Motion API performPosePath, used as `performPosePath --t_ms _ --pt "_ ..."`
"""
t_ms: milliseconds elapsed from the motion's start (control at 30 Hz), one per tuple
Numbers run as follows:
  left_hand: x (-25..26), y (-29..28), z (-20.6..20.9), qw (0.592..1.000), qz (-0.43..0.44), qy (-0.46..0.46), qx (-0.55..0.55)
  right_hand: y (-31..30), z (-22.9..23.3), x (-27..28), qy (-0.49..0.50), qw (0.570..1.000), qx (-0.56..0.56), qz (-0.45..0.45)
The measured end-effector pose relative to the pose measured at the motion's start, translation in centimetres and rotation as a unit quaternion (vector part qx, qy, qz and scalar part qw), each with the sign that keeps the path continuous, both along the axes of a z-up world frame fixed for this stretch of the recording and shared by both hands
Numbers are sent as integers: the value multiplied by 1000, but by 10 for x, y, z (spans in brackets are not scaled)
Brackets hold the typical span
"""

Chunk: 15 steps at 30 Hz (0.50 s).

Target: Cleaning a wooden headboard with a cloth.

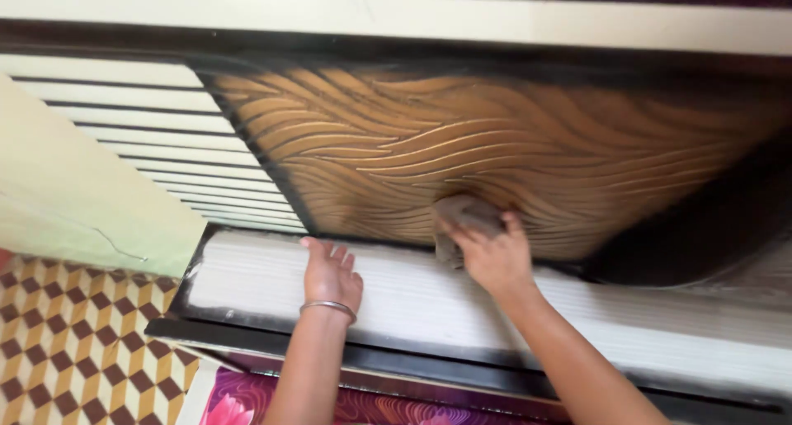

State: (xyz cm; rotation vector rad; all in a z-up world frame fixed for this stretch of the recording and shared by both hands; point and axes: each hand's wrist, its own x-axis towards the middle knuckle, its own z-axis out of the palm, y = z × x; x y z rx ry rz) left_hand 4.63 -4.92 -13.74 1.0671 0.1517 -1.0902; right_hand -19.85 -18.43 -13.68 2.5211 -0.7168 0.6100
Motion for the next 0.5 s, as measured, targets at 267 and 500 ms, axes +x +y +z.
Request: performPosePath --t_ms 267,500 --pt "0 -10 16 992 37 -31 -113 35 119 141 -365 929 19 -51" --pt "-60 0 67 786 127 -604 -27 3 -17 115 -101 981 59 157"
